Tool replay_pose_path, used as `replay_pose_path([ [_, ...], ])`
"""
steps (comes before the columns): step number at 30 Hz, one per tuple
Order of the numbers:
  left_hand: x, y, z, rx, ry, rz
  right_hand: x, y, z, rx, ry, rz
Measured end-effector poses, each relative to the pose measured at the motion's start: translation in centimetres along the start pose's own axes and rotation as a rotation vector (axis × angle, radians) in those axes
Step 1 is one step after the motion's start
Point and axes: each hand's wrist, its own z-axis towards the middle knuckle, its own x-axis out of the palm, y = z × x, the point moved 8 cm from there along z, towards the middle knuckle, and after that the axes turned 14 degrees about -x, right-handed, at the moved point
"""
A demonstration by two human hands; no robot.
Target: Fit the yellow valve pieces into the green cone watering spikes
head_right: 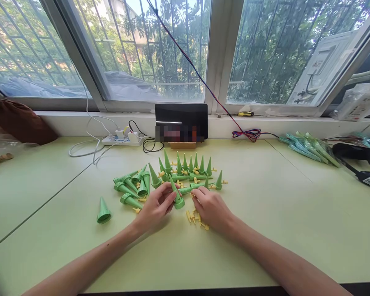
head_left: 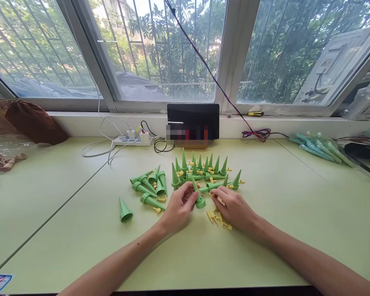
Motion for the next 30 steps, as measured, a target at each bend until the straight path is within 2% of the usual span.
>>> replay_pose_path([
  [5, -0.4, -0.3, -0.2, 0.063, -0.080, 0.158, -0.8, 1.5, 0.1, -0.061, -0.099, 0.108],
  [13, -0.2, -0.6, -0.5, 0.127, -0.130, 0.364, -0.4, 2.6, 0.1, -0.083, -0.076, 0.210],
  [30, 0.1, -0.6, -0.6, 0.169, -0.131, 0.422, 0.6, 2.3, -0.4, -0.073, -0.015, 0.205],
])
